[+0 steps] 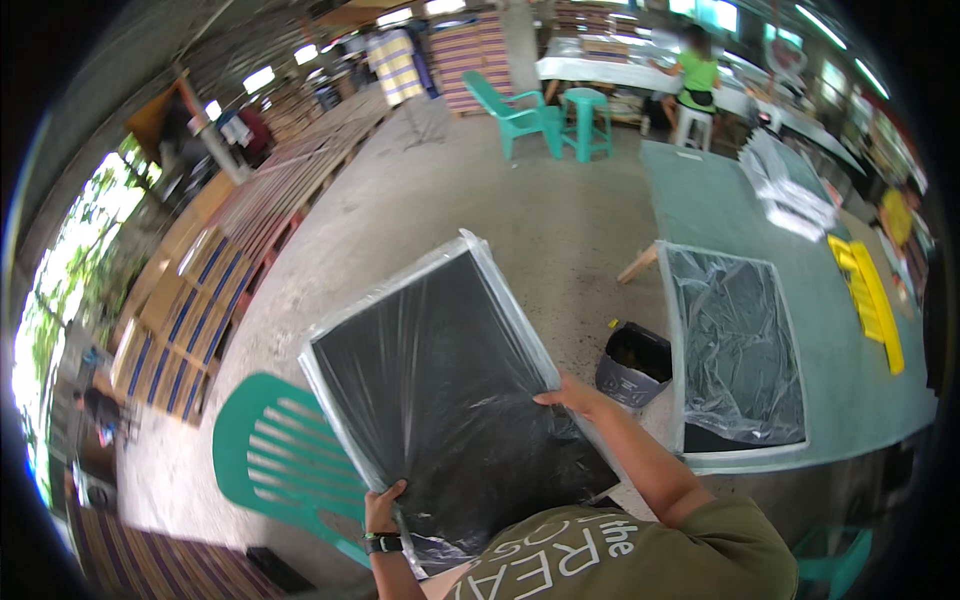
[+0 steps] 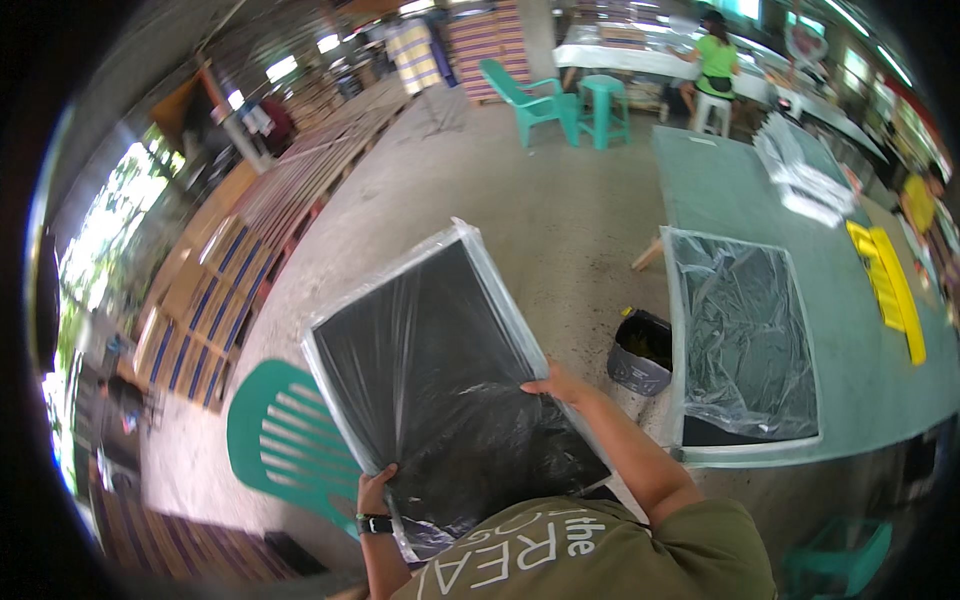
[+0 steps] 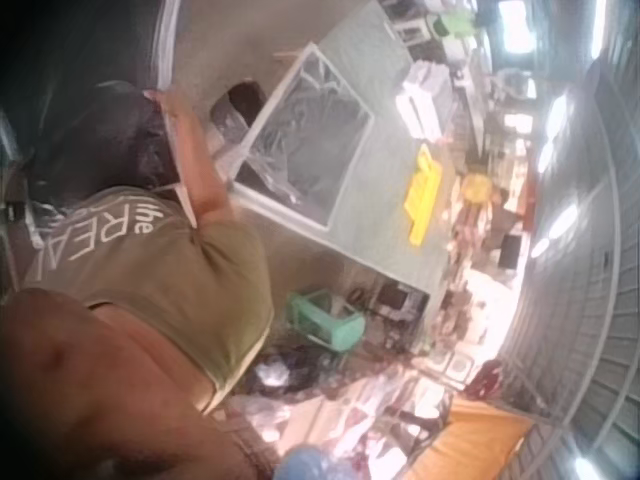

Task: The person places boards into large plastic sleeves, folds the excess plastic over the edge of the board, and secures the plastic with tape using a tape dispenser.

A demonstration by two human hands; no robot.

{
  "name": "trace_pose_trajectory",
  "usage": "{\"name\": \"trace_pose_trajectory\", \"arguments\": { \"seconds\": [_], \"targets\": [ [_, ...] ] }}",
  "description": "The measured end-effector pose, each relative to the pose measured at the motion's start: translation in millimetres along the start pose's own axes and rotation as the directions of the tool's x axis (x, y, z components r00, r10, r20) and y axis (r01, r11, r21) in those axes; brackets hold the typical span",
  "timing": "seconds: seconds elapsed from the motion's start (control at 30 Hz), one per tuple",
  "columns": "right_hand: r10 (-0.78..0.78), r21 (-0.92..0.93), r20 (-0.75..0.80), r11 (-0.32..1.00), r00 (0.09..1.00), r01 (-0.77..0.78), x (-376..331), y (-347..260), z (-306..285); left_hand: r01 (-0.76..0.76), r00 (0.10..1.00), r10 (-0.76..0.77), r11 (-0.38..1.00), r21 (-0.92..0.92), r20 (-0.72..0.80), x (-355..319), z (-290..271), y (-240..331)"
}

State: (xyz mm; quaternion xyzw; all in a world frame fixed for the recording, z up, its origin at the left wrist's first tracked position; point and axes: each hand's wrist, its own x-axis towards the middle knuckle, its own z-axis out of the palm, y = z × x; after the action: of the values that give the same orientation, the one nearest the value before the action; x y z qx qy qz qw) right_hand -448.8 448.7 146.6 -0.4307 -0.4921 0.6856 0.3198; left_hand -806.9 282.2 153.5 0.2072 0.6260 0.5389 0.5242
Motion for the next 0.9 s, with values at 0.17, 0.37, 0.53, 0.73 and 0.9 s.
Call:
{"name": "trace_pose_trajectory", "arguments": {
  "seconds": [0.17,0.37,0.53,0.73,0.9],
  "targets": [
    [-0.002,-0.024,-0.211,1.0,0.978,-0.003,23.5,16.5,-56.7,-0.044,0.994,0.021,0.974,0.221,0.106,107.8,72.2,29.9],
    [-0.158,0.04,-0.321,0.983,0.934,0.18,108.2,-14.6,-139.6,-0.103,0.982,0.052,0.952,0.287,0.181,229.5,175.7,67.5],
    [-0.11,0.034,-0.377,0.991,0.92,0.132,172.7,-43.7,-216.0,-0.072,0.971,0.001,0.954,0.29,0.237,303.3,261.5,104.3],
    [-0.132,0.085,-0.437,0.979,0.89,0.187,249.9,-76.2,-288.0,-0.129,0.953,0.034,0.945,0.302,0.301,394.6,354.1,133.6],
    [-0.125,0.031,-0.535,0.985,0.835,0.167,330.8,-105.0,-360.4,-0.157,0.931,0.008,0.911,0.38,0.364,514.6,445.0,156.1]
  ]
}}
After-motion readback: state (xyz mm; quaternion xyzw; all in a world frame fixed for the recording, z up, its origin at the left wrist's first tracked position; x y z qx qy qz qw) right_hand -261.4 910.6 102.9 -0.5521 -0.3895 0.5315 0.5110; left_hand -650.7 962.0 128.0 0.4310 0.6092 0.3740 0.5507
